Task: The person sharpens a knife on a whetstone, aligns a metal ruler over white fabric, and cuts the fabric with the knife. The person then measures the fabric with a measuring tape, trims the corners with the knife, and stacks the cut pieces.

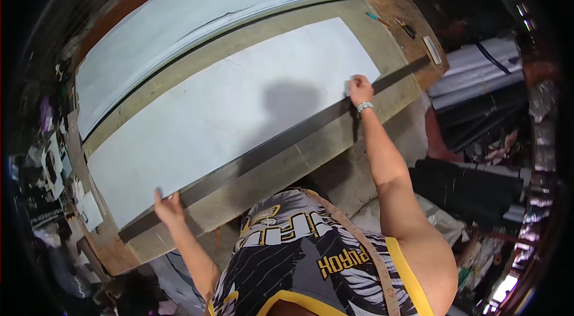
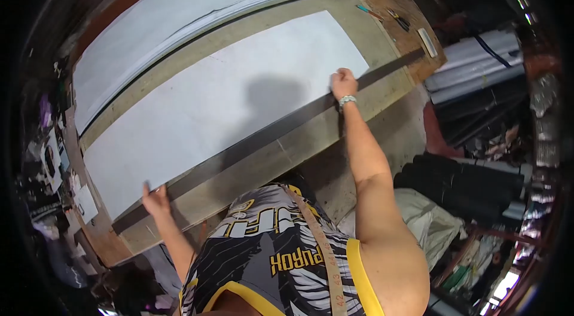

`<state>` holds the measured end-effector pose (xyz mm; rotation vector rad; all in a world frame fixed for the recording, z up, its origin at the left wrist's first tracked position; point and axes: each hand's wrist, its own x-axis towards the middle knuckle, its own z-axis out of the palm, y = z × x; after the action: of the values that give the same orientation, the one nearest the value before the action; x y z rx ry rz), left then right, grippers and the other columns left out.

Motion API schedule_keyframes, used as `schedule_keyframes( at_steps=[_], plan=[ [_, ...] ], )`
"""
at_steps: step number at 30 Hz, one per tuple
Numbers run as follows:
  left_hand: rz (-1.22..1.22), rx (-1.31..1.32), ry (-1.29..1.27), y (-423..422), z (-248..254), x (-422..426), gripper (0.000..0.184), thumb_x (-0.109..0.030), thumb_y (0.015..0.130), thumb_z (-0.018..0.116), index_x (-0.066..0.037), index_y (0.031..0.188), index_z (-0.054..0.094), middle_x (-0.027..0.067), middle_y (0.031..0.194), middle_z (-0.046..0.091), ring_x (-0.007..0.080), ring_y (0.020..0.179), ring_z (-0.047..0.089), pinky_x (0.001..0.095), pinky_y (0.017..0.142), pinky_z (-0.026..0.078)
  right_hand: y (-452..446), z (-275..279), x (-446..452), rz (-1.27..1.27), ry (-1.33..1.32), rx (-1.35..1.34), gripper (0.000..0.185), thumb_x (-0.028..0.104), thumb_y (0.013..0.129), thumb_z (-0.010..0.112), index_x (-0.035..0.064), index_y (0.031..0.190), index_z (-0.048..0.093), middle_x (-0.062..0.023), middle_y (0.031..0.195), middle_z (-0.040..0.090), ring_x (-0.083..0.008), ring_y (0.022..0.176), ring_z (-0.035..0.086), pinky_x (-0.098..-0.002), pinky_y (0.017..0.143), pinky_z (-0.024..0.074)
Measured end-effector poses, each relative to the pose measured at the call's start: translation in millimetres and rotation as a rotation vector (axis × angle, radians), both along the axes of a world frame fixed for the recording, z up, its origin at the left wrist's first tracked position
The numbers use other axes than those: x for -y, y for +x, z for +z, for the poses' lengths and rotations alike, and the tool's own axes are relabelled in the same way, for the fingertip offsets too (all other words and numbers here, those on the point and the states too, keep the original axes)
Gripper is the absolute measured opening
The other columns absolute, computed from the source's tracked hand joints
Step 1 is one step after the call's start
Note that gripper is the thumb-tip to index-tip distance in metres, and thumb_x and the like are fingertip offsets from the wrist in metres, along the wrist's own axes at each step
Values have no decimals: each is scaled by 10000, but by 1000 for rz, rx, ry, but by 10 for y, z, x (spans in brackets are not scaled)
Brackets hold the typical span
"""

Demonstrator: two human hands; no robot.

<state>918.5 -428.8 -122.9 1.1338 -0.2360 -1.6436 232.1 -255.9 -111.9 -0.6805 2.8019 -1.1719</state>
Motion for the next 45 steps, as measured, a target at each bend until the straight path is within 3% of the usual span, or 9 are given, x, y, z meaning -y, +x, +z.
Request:
schedule_keyframes(
  at_steps=[6,10,11,13,22,32,37,42,45],
  plan=[
    [-184,46,27,-2026,215,-627,306,-133,1023,464,81,1242,465,225,1254,577,392,1210,564,558,1069,464,-1067,-300,-159,-111,586,-245,685,486,770,706,17,1253,581,-227,1314,548,-434,1214,506,-577,985,445],
    [-47,157,121,-2588,211,-717,308,-103,1029,434,114,1248,442,238,1245,567,394,1222,554,553,1070,465,-1360,-116,-223,-22,660,-130,793,626,653,758,22,1156,659,-245,1199,616,-440,1140,569,-580,937,482],
    [-54,139,102,-2592,247,-707,293,-82,1020,452,133,1220,438,247,1233,569,389,1158,593,542,1038,489,-1659,-395,-324,1,512,-129,692,502,651,841,-8,1079,652,-212,1074,664,-337,1018,642,-478,874,534],
    [-87,103,63,-2517,247,-690,296,-62,1009,478,165,1190,422,270,1226,561,380,1089,635,525,1003,515,-2150,-747,-444,36,-172,311,494,152,719,879,-29,1079,593,-85,875,654,-147,754,621,-279,656,524],
    [-92,56,78,-2278,-19,-743,263,-51,989,539,177,1028,414,269,1094,568,372,988,657,493,945,559,-1634,-447,-543,-55,-626,1125,243,196,971,623,-11,1099,632,-96,1039,697,-208,916,677,-328,778,582],
    [231,126,86,-1219,355,-712,174,-80,1004,469,11,1134,539,162,1149,635,297,1083,641,430,988,535,-961,-491,-416,41,-585,1343,289,172,1021,530,-52,1193,591,-160,1173,668,-275,1096,636,-412,991,531],
    [382,299,61,-176,320,-345,206,-73,993,440,5,1151,547,125,1052,638,297,978,661,419,868,564,-539,-226,-298,43,-495,1319,357,278,1016,557,-20,1212,583,-139,1169,668,-257,1007,665,-384,888,560],
    [506,381,122,590,193,176,250,-252,899,728,-64,985,588,42,795,554,242,795,653,439,742,578,-521,-31,-130,62,-437,1280,519,431,990,581,32,1319,544,-103,1218,662,-240,1034,655,-390,880,545],
    [445,523,211,815,279,418,275,-210,867,754,-47,1033,608,92,912,623,259,855,663,446,759,570,-475,304,77,192,-570,1282,451,365,1011,560,12,1291,552,-121,1227,662,-239,1047,672,-349,819,584]
  ],
)
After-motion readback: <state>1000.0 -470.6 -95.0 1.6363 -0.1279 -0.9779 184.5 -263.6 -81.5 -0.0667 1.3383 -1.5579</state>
